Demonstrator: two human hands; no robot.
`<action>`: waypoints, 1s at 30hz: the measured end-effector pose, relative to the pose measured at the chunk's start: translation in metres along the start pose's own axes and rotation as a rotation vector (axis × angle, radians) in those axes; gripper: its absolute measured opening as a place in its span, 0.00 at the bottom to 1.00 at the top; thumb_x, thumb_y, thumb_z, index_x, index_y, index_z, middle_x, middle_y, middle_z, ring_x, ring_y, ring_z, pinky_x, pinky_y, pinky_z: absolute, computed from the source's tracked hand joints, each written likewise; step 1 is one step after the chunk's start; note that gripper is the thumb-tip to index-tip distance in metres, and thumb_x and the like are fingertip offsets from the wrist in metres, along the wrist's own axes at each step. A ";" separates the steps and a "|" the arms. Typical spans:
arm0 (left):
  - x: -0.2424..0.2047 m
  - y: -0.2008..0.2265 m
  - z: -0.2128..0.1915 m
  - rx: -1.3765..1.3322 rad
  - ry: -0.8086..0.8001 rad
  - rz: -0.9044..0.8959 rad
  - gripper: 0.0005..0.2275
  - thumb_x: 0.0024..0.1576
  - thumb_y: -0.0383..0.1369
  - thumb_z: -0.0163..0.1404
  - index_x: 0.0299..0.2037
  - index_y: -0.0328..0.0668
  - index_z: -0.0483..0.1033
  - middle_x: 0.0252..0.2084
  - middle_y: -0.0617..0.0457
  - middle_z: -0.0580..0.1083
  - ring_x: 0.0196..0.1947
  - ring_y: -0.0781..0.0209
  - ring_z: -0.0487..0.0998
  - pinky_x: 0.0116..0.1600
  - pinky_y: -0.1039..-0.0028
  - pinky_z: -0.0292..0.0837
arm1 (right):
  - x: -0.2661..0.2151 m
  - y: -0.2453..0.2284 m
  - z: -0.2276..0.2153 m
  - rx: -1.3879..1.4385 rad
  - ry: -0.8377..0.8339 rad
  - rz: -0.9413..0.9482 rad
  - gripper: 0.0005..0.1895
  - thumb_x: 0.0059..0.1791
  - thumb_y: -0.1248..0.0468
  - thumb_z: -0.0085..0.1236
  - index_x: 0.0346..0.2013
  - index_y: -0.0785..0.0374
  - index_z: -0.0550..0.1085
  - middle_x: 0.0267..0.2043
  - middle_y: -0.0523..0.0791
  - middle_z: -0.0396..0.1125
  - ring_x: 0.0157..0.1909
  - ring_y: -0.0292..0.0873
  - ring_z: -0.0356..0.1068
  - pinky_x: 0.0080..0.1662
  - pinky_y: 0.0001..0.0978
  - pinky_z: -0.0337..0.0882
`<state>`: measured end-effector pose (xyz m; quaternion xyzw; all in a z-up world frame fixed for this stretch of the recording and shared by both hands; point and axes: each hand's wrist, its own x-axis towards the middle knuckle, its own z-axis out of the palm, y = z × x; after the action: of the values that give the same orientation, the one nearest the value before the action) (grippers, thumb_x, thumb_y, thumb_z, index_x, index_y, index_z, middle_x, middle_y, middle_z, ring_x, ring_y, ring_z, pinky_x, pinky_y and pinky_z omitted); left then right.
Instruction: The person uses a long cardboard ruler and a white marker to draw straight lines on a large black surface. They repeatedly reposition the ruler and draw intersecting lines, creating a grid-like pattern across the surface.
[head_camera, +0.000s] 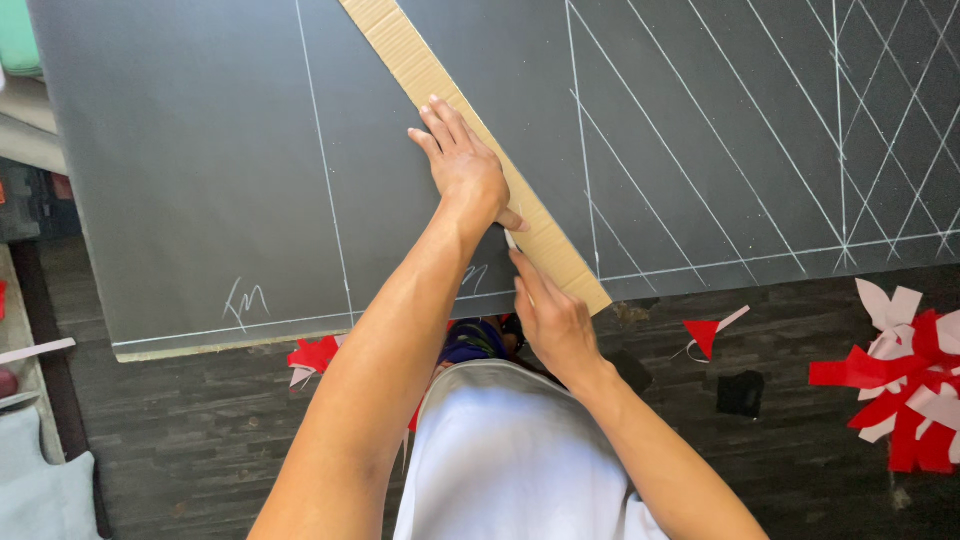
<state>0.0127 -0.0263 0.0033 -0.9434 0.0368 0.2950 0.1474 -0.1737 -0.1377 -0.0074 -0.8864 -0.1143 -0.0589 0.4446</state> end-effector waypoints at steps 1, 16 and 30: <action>0.001 0.000 -0.002 0.010 -0.012 0.006 0.75 0.21 0.67 0.70 0.68 0.06 0.45 0.71 0.11 0.36 0.72 0.14 0.36 0.68 0.32 0.38 | 0.002 0.001 0.001 -0.007 0.003 0.011 0.19 0.55 0.71 0.51 0.61 0.67 0.68 0.49 0.57 0.73 0.44 0.59 0.75 0.42 0.46 0.74; -0.008 -0.008 0.002 -0.030 0.131 0.073 0.69 0.24 0.65 0.70 0.66 0.08 0.53 0.70 0.09 0.41 0.71 0.14 0.40 0.65 0.31 0.43 | 0.001 -0.020 -0.037 0.131 0.136 0.166 0.19 0.56 0.70 0.47 0.63 0.65 0.68 0.52 0.53 0.75 0.52 0.54 0.76 0.51 0.41 0.76; 0.083 -0.109 -0.009 -0.273 0.512 0.204 0.39 0.34 0.48 0.72 0.56 0.38 0.75 0.55 0.37 0.69 0.60 0.37 0.68 0.62 0.47 0.56 | 0.020 -0.012 0.006 0.058 0.200 0.368 0.21 0.55 0.70 0.47 0.64 0.62 0.68 0.57 0.50 0.73 0.58 0.49 0.74 0.55 0.37 0.75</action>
<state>0.1029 0.0761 -0.0086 -0.9895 0.1273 0.0633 -0.0252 -0.1578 -0.1234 0.0025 -0.8690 0.0925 -0.0612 0.4822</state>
